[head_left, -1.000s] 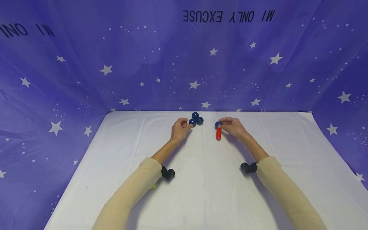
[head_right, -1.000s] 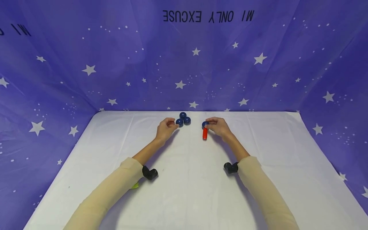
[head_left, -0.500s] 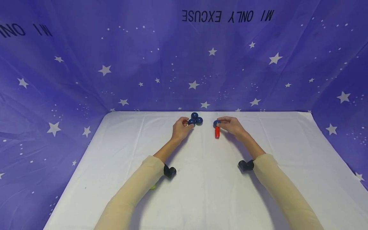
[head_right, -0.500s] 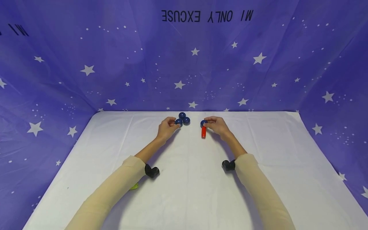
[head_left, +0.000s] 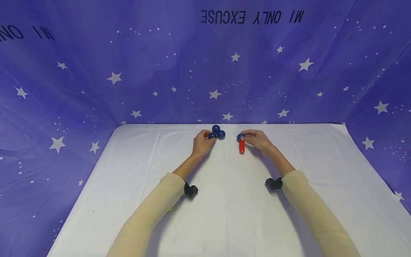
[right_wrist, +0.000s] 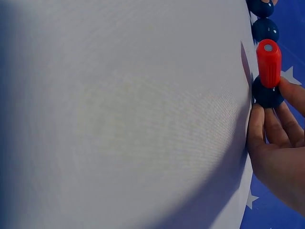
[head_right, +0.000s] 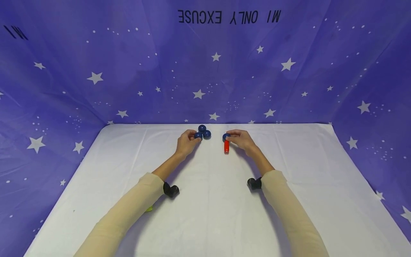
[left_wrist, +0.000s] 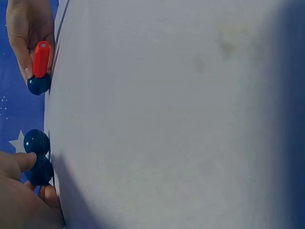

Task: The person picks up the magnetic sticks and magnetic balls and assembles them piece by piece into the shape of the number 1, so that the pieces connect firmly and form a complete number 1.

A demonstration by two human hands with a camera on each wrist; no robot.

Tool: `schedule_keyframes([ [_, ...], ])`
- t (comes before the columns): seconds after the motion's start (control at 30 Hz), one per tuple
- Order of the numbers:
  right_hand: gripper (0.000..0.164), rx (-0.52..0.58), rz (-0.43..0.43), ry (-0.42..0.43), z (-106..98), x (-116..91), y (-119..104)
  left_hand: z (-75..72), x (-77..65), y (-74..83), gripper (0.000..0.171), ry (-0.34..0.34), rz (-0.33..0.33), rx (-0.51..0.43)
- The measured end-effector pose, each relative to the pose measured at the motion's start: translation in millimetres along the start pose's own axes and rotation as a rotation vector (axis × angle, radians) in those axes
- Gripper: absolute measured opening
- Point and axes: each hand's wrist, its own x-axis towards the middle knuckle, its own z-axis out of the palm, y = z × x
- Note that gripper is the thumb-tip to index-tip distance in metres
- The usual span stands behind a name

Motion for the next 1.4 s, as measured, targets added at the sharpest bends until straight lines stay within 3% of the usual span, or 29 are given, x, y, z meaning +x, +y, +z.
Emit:
schedule_keyframes([
  [0.3, 0.044, 0.017, -0.007, -0.004, 3, 1, -1, -5.9, -2.6, 2.5, 0.036, 0.020, -0.028, -0.022],
  [0.53, 0.045, 0.050, -0.031, -0.025, 6, 0, -1, -9.4, -8.1, 7.2, 0.035, 0.039, -0.014, -0.081],
  [0.9, 0.045, 0.043, -0.024, -0.035, 10, 4, -3, -1.3, -31.1, 26.3, 0.036, -0.086, -0.007, -0.113],
  [1.4, 0.047, 0.019, -0.026, -0.032, -3, 0, 0, 30.6, -53.8, 39.6, 0.034, -0.240, 0.010, -0.128],
])
